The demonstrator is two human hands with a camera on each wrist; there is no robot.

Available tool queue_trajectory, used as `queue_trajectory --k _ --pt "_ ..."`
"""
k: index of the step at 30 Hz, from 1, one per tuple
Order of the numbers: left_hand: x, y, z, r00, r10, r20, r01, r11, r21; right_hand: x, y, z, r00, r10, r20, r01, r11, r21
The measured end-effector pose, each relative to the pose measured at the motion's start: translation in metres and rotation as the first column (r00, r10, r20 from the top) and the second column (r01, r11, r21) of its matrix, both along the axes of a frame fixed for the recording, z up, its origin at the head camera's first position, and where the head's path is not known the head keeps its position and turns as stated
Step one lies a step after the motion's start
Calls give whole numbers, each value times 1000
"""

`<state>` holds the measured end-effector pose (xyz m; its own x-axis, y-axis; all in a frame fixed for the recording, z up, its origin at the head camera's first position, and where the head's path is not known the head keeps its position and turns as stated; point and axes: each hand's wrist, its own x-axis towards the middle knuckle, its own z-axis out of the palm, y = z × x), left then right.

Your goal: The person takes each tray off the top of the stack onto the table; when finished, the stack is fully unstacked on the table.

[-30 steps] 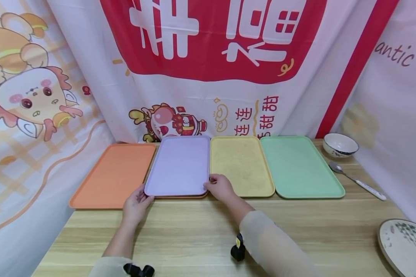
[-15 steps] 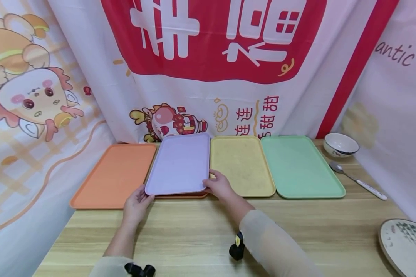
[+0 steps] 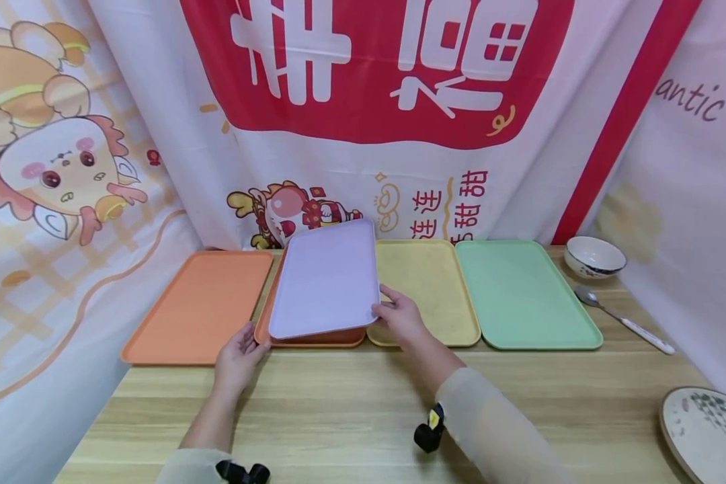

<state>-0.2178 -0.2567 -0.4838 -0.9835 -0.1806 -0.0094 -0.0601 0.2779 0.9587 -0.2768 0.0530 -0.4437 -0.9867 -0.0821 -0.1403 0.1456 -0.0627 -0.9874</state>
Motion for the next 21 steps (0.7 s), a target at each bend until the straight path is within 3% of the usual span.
queue_trajectory --k 7,11,17,21 --pt "0 1 1 1000 9 9 -9 1000 -7 1 36 15 1000 -11 -18 10 999 -35" --pt "1 0 2 1000 4 16 -4 1000 6 -1 60 22 997 -65 -48 64 998 -22" --pt "1 1 3 1000 0 17 0 1000 15 -2 106 38 987 -148 -59 150 988 30" --pt "2 0 2 1000 3 13 -3 1000 8 1 136 49 987 -124 -98 132 988 76"
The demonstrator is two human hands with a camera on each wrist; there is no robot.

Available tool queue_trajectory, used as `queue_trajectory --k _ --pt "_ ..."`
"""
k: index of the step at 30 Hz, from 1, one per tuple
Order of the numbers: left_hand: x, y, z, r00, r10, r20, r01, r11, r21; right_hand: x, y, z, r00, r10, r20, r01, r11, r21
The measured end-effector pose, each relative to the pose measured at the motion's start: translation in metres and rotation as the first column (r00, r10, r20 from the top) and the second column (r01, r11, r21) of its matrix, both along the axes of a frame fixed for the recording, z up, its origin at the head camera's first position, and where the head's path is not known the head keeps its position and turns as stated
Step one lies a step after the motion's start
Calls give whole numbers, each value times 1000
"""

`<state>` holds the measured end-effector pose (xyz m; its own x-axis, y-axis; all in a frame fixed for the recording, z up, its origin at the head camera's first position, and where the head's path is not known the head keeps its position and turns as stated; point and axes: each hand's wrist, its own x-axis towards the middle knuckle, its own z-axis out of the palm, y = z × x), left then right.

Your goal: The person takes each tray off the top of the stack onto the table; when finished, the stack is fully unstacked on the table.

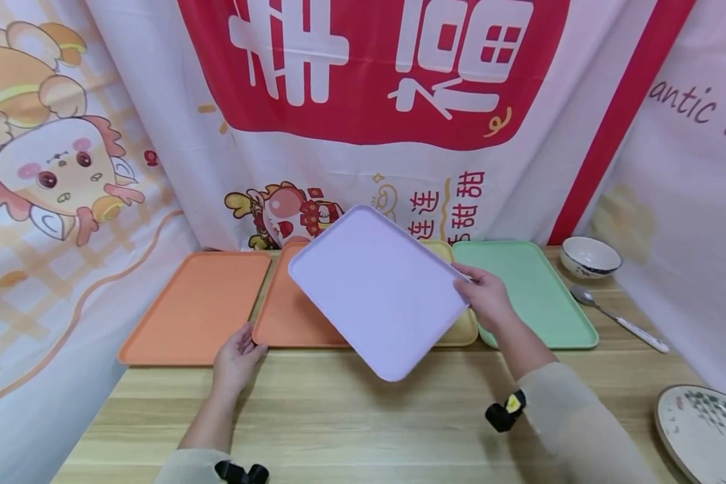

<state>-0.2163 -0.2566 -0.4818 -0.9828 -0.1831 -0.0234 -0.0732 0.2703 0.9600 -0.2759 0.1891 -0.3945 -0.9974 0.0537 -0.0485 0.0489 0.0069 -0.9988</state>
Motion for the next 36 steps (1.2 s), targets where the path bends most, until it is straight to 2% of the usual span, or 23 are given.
queue_trajectory --k 8,16,20,25,31,36 --pt "1 0 1 1000 2 -5 -2 1000 -12 5 42 16 993 118 24 -120 984 130" --pt "1 -1 0 1000 2 3 -2 1000 -7 12 66 18 975 214 60 -222 947 233" --pt "1 -1 -1 1000 4 8 -4 1000 -10 16 74 14 964 245 101 -264 925 274" --pt "1 0 0 1000 6 2 -6 1000 -3 19 79 5 947 286 148 -317 909 272" --pt "0 1 -1 1000 8 6 -8 1000 -4 22 83 -5 931 329 158 -362 888 283" --pt "-2 1 -1 1000 1 19 -1 1000 -9 24 87 -11 926 333 179 -377 858 348"
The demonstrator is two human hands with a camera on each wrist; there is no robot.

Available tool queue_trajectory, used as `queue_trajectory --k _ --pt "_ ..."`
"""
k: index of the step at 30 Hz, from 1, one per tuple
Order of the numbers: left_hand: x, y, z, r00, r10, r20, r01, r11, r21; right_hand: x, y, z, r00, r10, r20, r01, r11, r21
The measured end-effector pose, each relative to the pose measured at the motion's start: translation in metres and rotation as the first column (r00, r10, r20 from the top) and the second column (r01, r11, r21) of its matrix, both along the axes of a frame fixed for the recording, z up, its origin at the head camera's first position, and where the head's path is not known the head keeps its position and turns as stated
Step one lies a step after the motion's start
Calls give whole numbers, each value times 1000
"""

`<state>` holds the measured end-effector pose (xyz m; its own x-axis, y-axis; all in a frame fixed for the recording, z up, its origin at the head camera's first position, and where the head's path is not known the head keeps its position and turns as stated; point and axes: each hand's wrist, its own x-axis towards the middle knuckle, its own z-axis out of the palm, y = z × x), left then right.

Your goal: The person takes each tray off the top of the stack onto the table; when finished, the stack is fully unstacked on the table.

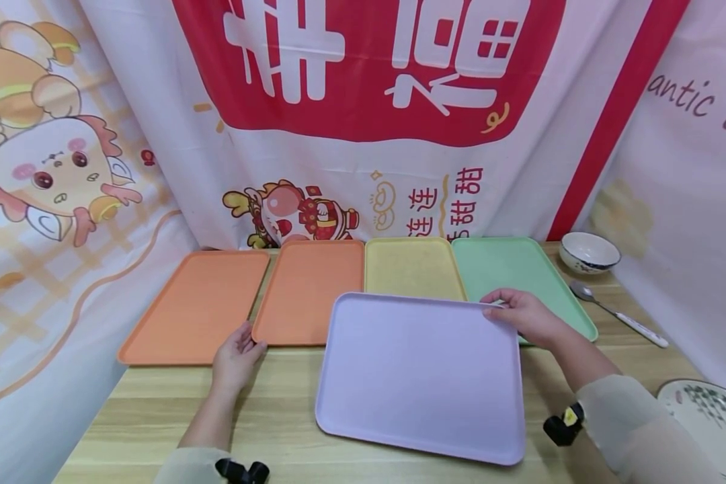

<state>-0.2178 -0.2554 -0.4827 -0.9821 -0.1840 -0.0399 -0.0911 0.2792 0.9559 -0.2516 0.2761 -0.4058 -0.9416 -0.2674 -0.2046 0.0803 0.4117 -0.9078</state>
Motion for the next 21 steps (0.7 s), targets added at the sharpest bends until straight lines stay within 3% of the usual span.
queue_trajectory --k 5,15,21 --pt "0 -1 0 1000 0 2 0 1000 -13 2 3 -6 999 39 22 -40 997 66" --pt "1 0 1 1000 6 -1 -6 1000 -16 5 2 -22 993 101 64 -106 991 83" --pt "1 -1 1 1000 6 4 -6 1000 -16 9 -4 -34 994 106 19 -107 984 145"
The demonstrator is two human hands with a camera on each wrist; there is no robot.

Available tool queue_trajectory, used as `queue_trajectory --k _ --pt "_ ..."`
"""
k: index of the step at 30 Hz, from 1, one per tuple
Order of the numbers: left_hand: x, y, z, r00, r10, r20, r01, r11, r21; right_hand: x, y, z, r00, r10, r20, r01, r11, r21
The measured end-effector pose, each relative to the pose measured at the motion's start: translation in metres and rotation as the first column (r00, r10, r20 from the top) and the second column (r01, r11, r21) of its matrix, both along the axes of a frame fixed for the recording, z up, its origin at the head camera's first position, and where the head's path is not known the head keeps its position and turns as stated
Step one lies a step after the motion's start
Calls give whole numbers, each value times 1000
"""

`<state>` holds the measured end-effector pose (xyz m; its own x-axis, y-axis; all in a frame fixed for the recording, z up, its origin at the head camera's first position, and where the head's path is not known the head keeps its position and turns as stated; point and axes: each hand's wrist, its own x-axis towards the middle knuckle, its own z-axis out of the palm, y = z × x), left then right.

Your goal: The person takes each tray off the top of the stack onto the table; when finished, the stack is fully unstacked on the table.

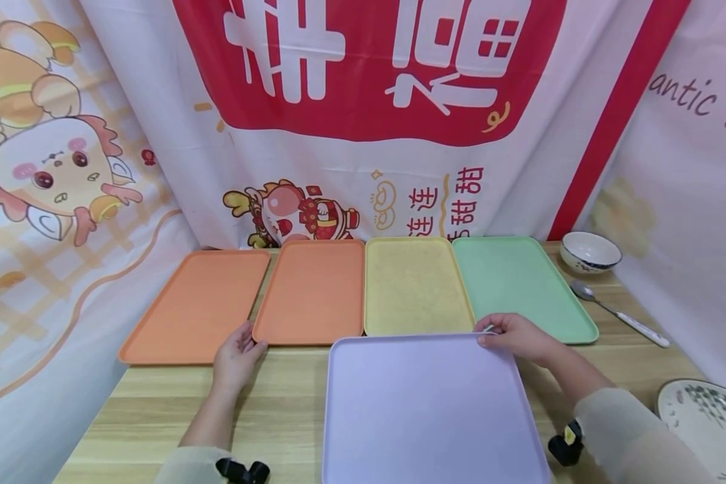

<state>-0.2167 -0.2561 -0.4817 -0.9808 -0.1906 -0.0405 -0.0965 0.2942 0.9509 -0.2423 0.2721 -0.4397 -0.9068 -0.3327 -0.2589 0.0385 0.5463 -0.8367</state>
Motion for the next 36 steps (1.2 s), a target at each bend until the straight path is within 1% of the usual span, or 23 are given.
queue_trajectory --k 5,7,11,16,24,30,36 --pt "0 0 0 1000 -3 4 3 1000 8 6 -8 -4 994 9 -111 1 996 85" --pt "0 0 0 1000 -3 4 3 1000 11 8 -11 -4 991 6 -137 10 993 116" --pt "1 0 1 1000 -5 2 5 1000 16 12 -16 -5 987 -14 -161 39 988 152" --pt "2 0 1 1000 -9 1 9 1000 24 13 -19 -10 984 -30 -177 60 984 169" --pt "1 0 0 1000 -6 -5 6 1000 21 13 -23 -17 964 3 -265 53 977 205" --pt "2 0 0 1000 -13 -4 13 1000 19 13 -25 -20 958 -11 -287 80 970 228" --pt "2 -1 -1 1000 -12 -11 12 1000 18 12 -24 -19 962 -45 -269 106 970 217"
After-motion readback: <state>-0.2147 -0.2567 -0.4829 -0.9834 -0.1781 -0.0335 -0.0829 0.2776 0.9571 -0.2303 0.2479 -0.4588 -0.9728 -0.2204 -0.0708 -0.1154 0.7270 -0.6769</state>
